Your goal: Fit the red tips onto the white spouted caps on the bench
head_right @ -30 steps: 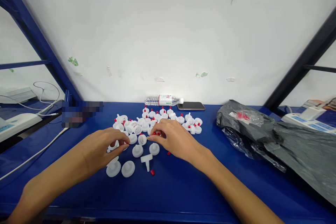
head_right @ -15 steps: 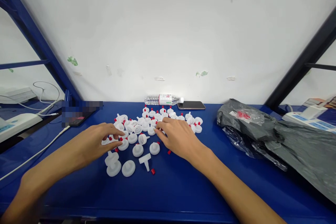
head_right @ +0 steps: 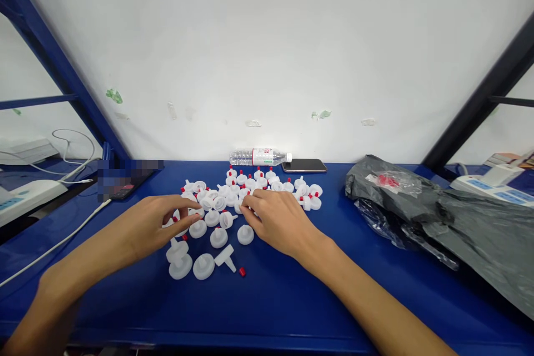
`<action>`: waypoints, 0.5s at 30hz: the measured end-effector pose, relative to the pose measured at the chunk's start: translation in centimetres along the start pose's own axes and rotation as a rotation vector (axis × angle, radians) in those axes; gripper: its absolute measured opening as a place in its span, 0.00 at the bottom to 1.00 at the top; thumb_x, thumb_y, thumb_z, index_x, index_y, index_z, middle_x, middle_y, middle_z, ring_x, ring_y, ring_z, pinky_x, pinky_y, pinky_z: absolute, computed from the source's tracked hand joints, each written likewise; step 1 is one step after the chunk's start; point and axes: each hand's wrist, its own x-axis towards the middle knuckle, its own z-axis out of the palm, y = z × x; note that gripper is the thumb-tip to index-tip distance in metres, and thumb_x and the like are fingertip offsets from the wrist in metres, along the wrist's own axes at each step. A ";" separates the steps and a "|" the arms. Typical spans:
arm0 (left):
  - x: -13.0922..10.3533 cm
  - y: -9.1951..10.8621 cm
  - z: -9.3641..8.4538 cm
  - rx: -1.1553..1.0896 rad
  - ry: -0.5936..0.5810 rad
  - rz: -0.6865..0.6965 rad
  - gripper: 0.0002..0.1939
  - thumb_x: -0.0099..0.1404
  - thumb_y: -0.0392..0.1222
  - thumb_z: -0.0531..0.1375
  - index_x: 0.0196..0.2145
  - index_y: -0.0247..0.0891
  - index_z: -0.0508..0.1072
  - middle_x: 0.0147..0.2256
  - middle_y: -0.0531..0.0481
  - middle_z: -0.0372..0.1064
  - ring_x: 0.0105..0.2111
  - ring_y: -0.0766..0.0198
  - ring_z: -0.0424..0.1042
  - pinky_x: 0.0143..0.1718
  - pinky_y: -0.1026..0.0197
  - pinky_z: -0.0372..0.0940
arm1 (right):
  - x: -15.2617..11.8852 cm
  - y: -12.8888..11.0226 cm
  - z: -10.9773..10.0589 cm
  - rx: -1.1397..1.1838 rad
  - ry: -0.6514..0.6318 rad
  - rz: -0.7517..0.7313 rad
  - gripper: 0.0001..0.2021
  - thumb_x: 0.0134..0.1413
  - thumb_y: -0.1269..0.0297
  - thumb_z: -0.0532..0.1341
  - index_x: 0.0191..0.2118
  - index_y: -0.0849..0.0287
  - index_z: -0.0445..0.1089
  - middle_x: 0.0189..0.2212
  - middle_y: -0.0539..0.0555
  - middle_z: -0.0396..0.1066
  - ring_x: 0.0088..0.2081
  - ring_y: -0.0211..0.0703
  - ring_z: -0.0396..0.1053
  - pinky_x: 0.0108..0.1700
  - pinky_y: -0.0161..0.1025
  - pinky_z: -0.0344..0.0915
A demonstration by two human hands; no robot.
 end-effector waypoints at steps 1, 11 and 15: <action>-0.1 -0.3 -0.1 0.016 0.033 0.003 0.22 0.73 0.63 0.52 0.50 0.51 0.78 0.42 0.53 0.79 0.39 0.54 0.75 0.39 0.55 0.62 | 0.0 0.0 0.0 0.001 0.000 -0.003 0.12 0.72 0.63 0.57 0.39 0.57 0.77 0.34 0.51 0.77 0.33 0.40 0.72 0.31 0.39 0.51; -0.5 -2.8 -0.6 0.132 -0.004 -0.096 0.15 0.68 0.54 0.58 0.39 0.47 0.82 0.40 0.49 0.80 0.40 0.51 0.77 0.37 0.54 0.62 | -0.1 -0.2 0.0 0.013 0.002 -0.005 0.12 0.71 0.64 0.57 0.39 0.57 0.77 0.34 0.51 0.78 0.32 0.40 0.72 0.31 0.38 0.51; -0.2 -2.3 -0.7 0.100 -0.058 -0.079 0.13 0.67 0.47 0.57 0.34 0.48 0.83 0.34 0.50 0.81 0.34 0.52 0.78 0.32 0.56 0.61 | 0.0 -0.2 0.0 0.016 0.004 0.003 0.12 0.71 0.64 0.57 0.39 0.57 0.77 0.33 0.51 0.78 0.32 0.41 0.72 0.31 0.38 0.53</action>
